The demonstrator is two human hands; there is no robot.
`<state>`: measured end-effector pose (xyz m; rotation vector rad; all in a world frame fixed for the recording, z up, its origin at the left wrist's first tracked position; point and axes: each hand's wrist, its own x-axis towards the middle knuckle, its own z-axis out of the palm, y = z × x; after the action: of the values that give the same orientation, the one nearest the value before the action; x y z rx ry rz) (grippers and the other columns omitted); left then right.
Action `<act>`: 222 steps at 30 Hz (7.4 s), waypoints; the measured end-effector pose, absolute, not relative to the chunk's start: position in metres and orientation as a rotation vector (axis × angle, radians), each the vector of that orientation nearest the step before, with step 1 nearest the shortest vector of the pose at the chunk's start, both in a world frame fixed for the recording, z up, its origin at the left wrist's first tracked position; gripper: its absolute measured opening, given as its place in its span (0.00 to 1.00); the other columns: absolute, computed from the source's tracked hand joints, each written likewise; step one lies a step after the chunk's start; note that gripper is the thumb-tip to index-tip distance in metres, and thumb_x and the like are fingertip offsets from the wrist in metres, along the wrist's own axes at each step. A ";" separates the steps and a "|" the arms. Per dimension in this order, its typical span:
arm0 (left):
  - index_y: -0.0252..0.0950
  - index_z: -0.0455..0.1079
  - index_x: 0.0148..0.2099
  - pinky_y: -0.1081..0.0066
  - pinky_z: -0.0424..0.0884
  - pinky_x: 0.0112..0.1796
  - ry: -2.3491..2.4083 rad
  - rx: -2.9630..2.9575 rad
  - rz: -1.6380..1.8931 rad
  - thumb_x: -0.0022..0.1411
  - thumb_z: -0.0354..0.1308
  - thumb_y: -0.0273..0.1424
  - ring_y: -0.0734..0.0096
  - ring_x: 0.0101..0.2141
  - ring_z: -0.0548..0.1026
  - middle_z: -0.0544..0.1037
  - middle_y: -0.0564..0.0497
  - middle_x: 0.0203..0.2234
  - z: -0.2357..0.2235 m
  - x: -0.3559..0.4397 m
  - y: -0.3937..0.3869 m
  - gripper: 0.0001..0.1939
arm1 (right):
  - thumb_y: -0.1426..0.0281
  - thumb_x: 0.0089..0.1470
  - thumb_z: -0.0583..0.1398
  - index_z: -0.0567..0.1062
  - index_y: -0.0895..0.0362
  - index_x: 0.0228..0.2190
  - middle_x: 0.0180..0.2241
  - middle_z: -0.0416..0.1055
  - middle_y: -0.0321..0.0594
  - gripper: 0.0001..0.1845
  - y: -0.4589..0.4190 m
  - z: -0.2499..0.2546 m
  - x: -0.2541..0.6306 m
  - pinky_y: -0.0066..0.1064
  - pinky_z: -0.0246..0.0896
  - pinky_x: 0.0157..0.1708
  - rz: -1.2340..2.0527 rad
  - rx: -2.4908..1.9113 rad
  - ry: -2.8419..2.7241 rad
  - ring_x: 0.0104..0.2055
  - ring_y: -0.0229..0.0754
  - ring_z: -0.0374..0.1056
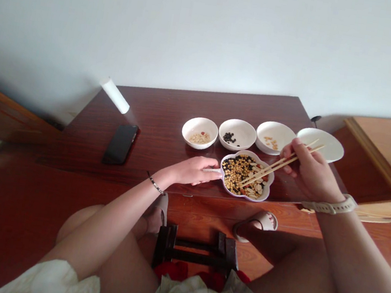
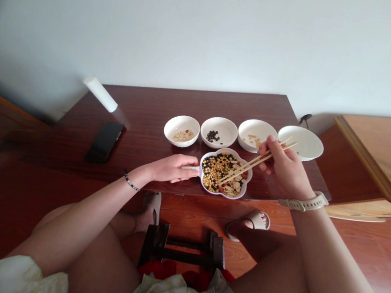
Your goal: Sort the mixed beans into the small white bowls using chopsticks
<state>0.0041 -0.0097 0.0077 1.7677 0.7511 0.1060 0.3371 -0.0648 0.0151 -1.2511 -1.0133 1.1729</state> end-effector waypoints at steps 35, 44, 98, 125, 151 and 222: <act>0.37 0.70 0.44 0.75 0.61 0.22 0.745 1.777 0.107 0.73 0.58 0.54 0.78 0.21 0.68 0.74 0.53 0.29 0.009 0.003 -0.010 0.23 | 0.47 0.67 0.65 0.76 0.55 0.28 0.22 0.65 0.38 0.26 -0.066 0.015 0.344 0.27 0.47 0.17 1.017 -1.297 -1.107 0.21 0.34 0.58; 0.38 0.69 0.44 0.75 0.62 0.22 0.735 1.781 0.105 0.75 0.57 0.53 0.78 0.22 0.69 0.73 0.54 0.30 0.007 0.003 -0.010 0.22 | 0.49 0.70 0.62 0.75 0.54 0.28 0.21 0.65 0.39 0.26 -0.066 0.013 0.347 0.28 0.47 0.17 0.963 -1.325 -1.144 0.21 0.36 0.58; 0.38 0.68 0.43 0.75 0.62 0.21 0.763 1.776 0.108 0.73 0.58 0.55 0.78 0.21 0.68 0.74 0.54 0.30 0.006 0.007 -0.010 0.23 | 0.48 0.72 0.60 0.74 0.54 0.29 0.21 0.65 0.36 0.26 -0.069 0.011 0.351 0.27 0.47 0.18 0.972 -1.365 -1.161 0.20 0.33 0.57; 0.37 0.69 0.45 0.75 0.62 0.22 0.765 1.788 0.100 0.74 0.58 0.55 0.78 0.22 0.69 0.75 0.53 0.30 0.005 0.006 -0.009 0.24 | 0.47 0.69 0.62 0.76 0.53 0.29 0.21 0.66 0.37 0.25 -0.068 0.010 0.354 0.29 0.45 0.18 0.975 -1.363 -1.143 0.20 0.36 0.58; 0.37 0.70 0.45 0.75 0.62 0.21 0.772 1.771 0.100 0.73 0.59 0.54 0.77 0.21 0.69 0.75 0.52 0.30 0.007 0.007 -0.009 0.24 | 0.48 0.70 0.61 0.75 0.54 0.29 0.18 0.64 0.36 0.26 -0.072 0.020 0.344 0.27 0.47 0.17 1.060 -1.343 -1.154 0.18 0.34 0.56; 0.38 0.69 0.44 0.75 0.61 0.22 0.731 1.761 0.108 0.74 0.58 0.54 0.79 0.22 0.67 0.73 0.54 0.30 0.005 0.004 -0.011 0.23 | 0.61 0.75 0.56 0.70 0.55 0.25 0.25 0.64 0.33 0.24 -0.049 0.012 0.378 0.23 0.51 0.14 0.431 -0.972 -0.527 0.19 0.31 0.59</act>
<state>0.0038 -0.0107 0.0047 1.7607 0.7314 0.1079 0.3781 -0.0488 0.0121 -0.9721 -0.5267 0.4314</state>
